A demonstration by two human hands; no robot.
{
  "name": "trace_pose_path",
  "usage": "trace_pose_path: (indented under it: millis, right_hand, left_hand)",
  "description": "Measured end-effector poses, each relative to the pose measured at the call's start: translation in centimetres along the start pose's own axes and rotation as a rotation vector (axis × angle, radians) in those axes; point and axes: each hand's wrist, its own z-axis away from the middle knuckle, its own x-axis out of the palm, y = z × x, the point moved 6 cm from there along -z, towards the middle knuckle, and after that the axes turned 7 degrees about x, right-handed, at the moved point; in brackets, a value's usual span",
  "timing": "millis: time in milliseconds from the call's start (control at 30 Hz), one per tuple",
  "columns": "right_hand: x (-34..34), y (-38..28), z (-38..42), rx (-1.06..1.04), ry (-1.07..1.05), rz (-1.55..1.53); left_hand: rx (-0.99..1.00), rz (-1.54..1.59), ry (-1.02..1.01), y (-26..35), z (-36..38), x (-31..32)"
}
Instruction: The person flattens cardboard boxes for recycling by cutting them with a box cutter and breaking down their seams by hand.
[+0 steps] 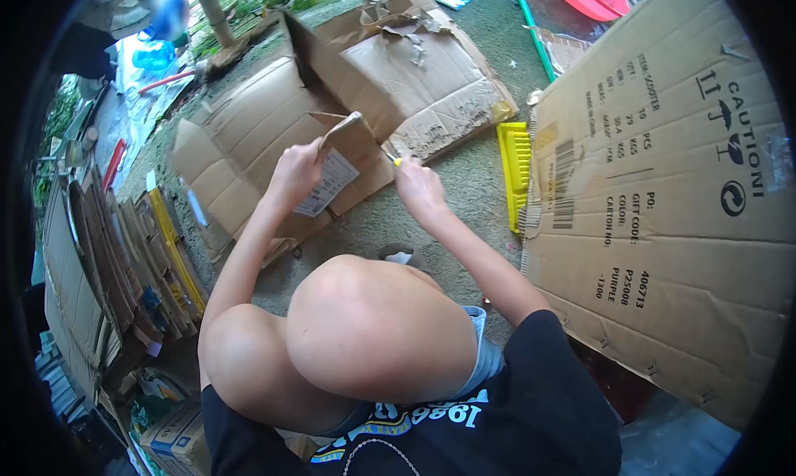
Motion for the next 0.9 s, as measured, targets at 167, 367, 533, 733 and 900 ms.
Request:
trace_pose_path:
  millis: [167, 367, 533, 733, 900]
  right_hand:
    - [1.7, 1.0, -1.1, 0.024, -0.01, 0.081]
    - [2.8, 1.9, 0.4, 0.063, 0.014, 0.049]
    - [6.9, 4.1, -1.9, 0.084, 0.01, -0.021]
    - [7.6, 5.5, -0.9, 0.1, -0.053, -0.169]
    - [5.9, 7.0, 0.8, 0.187, -0.275, -0.741]
  left_hand:
    - [0.167, 0.054, -0.108, 3.5, 0.9, 2.6]
    - [0.104, 0.09, 0.023, 0.4, 0.2, 0.5]
    - [0.271, -0.166, -0.134, 4.6, 1.9, 3.1]
    - [0.138, -0.127, 0.007, 0.5, 0.2, -0.8]
    - [-0.176, 0.117, -0.122, -2.4, -2.0, -3.4]
